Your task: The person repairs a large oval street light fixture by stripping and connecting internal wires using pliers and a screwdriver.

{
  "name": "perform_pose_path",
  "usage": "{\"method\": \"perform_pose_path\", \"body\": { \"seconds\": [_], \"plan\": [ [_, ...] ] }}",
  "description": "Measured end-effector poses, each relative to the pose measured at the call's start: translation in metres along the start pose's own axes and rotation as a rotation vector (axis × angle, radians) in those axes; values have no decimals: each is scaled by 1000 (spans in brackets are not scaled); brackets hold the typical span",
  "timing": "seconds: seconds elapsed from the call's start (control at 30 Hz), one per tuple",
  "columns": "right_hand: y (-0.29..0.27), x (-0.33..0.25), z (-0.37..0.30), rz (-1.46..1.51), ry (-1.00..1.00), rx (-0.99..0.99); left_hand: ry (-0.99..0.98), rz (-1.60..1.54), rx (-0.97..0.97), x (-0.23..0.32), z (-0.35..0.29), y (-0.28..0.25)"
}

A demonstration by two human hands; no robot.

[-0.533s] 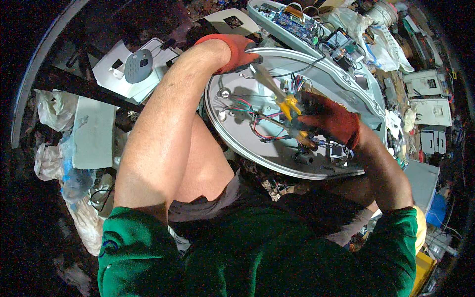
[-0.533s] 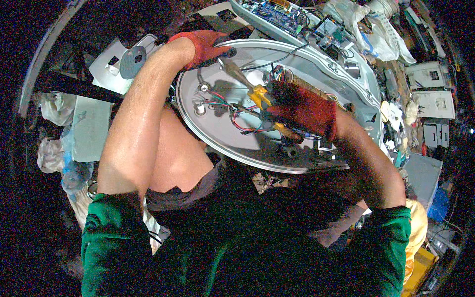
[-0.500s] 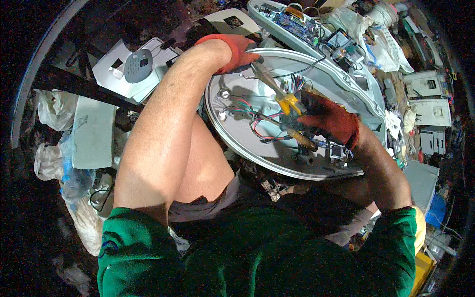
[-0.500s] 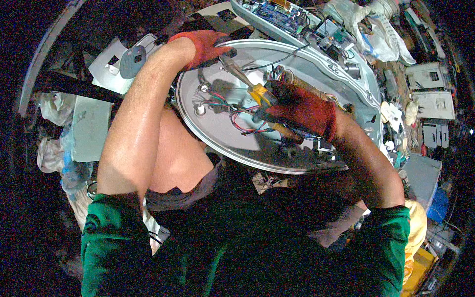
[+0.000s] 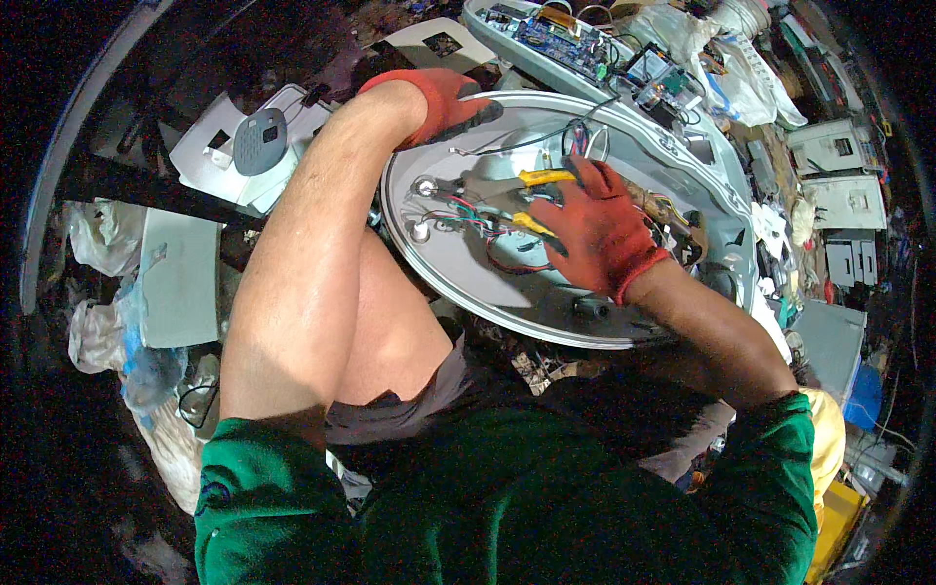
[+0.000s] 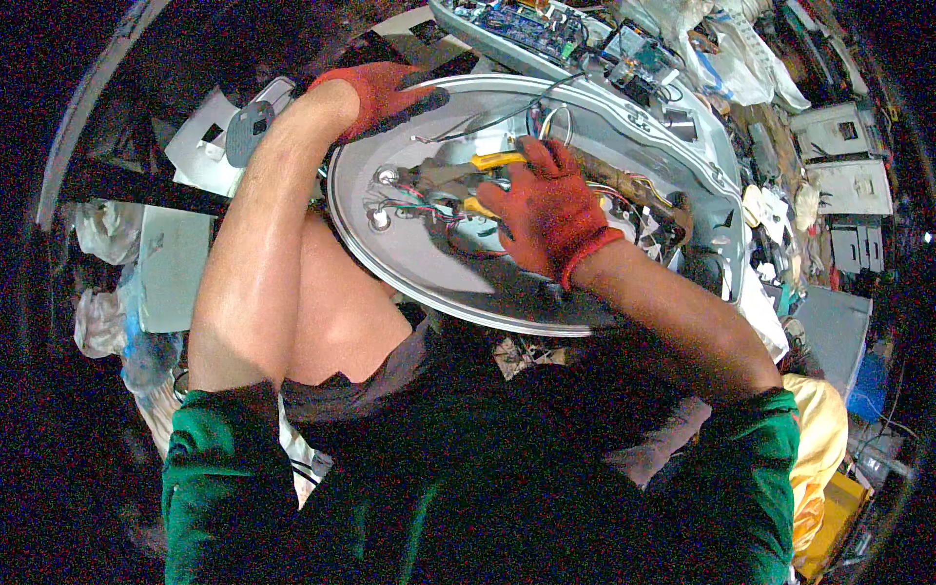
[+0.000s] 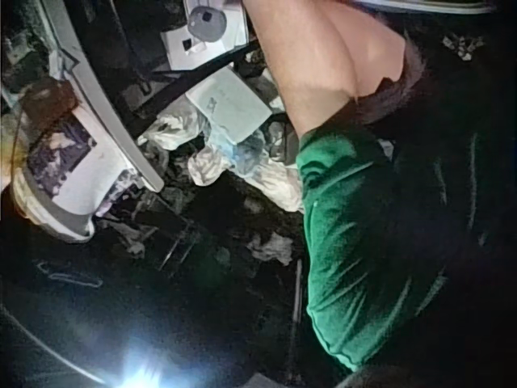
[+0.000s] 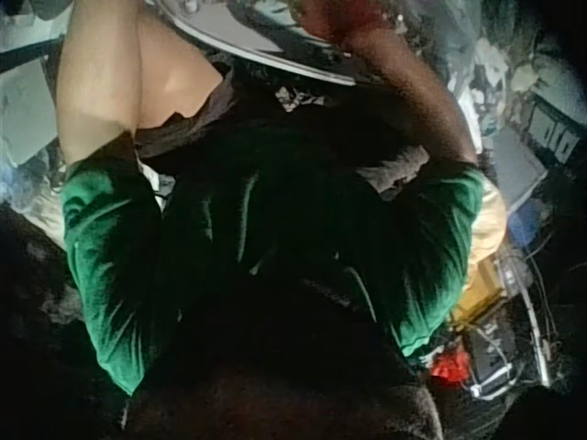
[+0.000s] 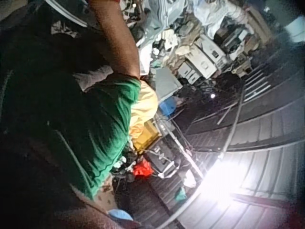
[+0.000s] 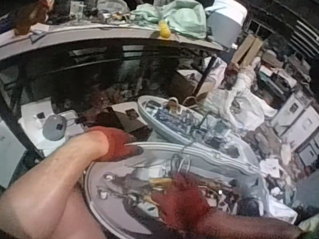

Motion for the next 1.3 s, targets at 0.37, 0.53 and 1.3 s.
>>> {"method": "perform_pose_path", "body": {
  "seconds": [0.37, 0.53, 1.3],
  "plan": [
    [5, -19, 7, 0, -5, -22, -17, -25, -53, 4, 1, 1],
    [5, -18, 0, 35, 34, 25, -3, 55, -23, 11, 0, -4],
    [30, -26, 21, -103, -40, 27, -14, 60, -47, 13, 0, -4]
  ]
}}
Point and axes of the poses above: each hand's wrist, its own z-axis towards the middle knuckle, its own y-axis out of the palm, x = y × z, the point moved 3 cm from there along z, towards the middle knuckle, and after that the axes turned 8 degrees about y, right-handed, at the moved point
